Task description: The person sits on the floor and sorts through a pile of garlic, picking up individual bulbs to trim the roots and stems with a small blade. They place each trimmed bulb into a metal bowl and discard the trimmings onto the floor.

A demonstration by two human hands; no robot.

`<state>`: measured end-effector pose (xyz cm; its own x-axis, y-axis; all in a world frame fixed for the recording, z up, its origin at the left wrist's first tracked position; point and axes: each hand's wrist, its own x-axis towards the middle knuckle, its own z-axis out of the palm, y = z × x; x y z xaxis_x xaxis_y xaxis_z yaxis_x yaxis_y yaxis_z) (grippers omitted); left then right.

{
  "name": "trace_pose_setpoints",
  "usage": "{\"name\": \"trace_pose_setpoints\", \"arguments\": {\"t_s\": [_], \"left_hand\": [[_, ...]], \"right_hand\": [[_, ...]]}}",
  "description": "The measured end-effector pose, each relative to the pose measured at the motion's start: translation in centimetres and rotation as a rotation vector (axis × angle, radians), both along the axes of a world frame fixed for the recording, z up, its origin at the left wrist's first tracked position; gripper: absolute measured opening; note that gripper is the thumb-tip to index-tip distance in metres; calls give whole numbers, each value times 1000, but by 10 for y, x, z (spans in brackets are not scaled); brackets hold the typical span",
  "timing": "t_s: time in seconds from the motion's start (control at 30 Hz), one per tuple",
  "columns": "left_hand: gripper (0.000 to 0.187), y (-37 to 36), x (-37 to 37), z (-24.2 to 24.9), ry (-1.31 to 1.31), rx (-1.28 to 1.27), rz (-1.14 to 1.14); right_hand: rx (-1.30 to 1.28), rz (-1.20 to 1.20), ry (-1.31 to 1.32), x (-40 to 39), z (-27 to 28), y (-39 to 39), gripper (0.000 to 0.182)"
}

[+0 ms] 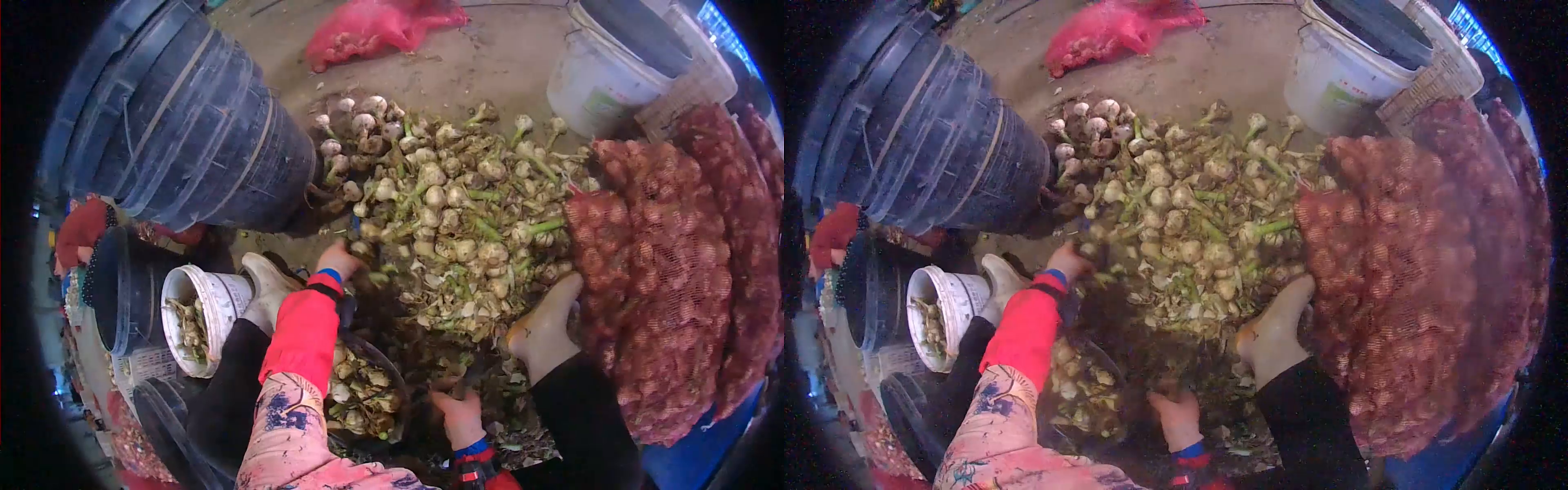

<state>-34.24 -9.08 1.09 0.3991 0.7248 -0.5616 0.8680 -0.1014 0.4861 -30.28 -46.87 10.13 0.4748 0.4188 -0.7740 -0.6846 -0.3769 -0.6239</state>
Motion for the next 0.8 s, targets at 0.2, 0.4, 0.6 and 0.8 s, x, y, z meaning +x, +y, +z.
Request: {"name": "trace_pose_setpoints", "arguments": {"t_s": [0.2, 0.4, 0.6, 0.8], "left_hand": [[76, -117, 52, 87, -253, 5, -416], [77, -234, 5, 112, -639, -7, -498], [92, -293, -62, 154, -920, -588, -143], [95, -275, -89, 209, -715, -209, -315]], "right_hand": [[74, 81, -141, -1, 16, -2, 21], [290, -316, -534, 22, 95, -10, 38], [477, -90, -64, 16, 99, -47, 44], [408, 68, -310, 2, 95, -69, 29]]}}
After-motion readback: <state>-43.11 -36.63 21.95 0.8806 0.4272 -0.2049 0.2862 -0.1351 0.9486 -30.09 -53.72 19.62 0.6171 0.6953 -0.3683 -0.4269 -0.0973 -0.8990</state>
